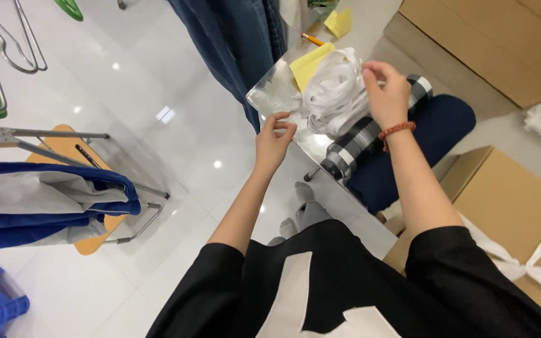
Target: The person places a plastic-wrapped item into a cardboard box and closes the lid. They then take a white ribbon, wrap it around the box, tie a knot, and form a decorative bow. Finally, they write on a yellow sticky note attached to the box using a pencil.
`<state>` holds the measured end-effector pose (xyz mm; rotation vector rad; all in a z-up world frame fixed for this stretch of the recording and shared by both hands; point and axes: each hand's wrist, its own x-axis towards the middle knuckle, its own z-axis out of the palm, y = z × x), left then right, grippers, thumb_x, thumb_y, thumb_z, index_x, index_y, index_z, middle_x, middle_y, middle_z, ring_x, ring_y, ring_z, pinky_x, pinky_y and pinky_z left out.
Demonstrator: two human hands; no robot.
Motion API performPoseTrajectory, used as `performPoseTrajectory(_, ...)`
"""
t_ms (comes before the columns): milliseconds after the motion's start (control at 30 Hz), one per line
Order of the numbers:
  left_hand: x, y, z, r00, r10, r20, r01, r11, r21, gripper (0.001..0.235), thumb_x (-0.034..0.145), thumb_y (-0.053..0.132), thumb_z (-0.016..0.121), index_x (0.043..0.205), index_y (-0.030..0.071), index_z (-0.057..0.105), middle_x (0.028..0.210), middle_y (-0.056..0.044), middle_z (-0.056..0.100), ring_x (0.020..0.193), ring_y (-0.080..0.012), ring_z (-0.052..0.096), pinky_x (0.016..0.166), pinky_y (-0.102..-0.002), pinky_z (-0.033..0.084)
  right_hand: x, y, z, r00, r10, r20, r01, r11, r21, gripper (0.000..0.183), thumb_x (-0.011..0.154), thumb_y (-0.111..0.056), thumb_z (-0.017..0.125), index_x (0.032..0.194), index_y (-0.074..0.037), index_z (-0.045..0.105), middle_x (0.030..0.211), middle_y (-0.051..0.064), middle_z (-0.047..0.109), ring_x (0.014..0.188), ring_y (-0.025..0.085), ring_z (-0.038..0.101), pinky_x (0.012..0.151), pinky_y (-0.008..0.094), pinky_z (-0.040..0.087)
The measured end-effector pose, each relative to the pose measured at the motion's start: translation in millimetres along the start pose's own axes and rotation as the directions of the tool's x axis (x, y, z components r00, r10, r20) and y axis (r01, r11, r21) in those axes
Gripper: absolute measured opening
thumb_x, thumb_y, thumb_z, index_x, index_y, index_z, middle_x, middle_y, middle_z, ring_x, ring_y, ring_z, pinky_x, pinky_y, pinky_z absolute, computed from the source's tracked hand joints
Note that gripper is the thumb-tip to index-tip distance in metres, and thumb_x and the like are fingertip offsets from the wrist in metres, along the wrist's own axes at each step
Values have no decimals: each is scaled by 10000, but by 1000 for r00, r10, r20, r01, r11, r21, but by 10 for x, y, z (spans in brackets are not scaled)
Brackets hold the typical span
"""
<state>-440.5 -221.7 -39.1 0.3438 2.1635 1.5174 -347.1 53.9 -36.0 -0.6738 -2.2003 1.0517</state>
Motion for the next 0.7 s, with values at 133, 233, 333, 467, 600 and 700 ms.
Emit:
performPoseTrajectory(133,572,29,139,996,-84,-27,86,993,81,304,917,303,700,1215,256,732,1023,85,764,725,-110,663,827,-279,524,783,503,270,987,118,108,-101,983,-150,230,1053,-304,686,1113,-139,834,1046,10,823,946,161,745,884,353,567)
performPoseTrajectory(233,960,-13,283,1000,-6,-21,10,979,206,380,946,301,667,1319,233,661,1187,10,678,763,-158,664,848,-330,536,1146,745,442,957,204,208,-148,955,-256,215,1037,-331,691,1044,-192,855,961,-6,816,887,169,727,885,389,555)
performPoseTrajectory(333,1234,34,369,997,20,-73,-2,972,234,478,923,321,672,1386,229,596,1292,-81,597,687,-174,673,891,-367,523,1372,946,650,892,318,322,-225,929,-293,55,955,-218,800,975,-203,849,934,-20,802,878,134,730,993,354,563)
performPoseTrajectory(467,1600,-107,499,996,60,-73,-38,961,273,419,981,193,743,1390,142,669,1334,-189,584,1237,-431,688,1013,-458,609,1494,1058,819,817,340,466,-43,841,-539,91,881,-321,815,954,-281,853,932,52,812,978,364,767,874,464,622)
performPoseTrajectory(600,1743,-99,580,998,27,-64,-6,952,306,307,934,179,796,1237,166,755,1254,-141,610,1198,-390,715,1005,-418,614,1583,861,812,757,369,540,71,774,-629,149,863,-298,798,970,-222,870,988,178,820,1027,430,765,885,503,627)
performPoseTrajectory(700,1802,-167,564,998,15,-53,4,937,349,239,887,207,841,1113,187,767,1199,-87,625,1171,-355,720,988,-440,607,1587,1008,861,756,336,563,116,776,-619,173,860,-272,782,969,-169,868,987,239,810,1016,464,764,877,523,631)
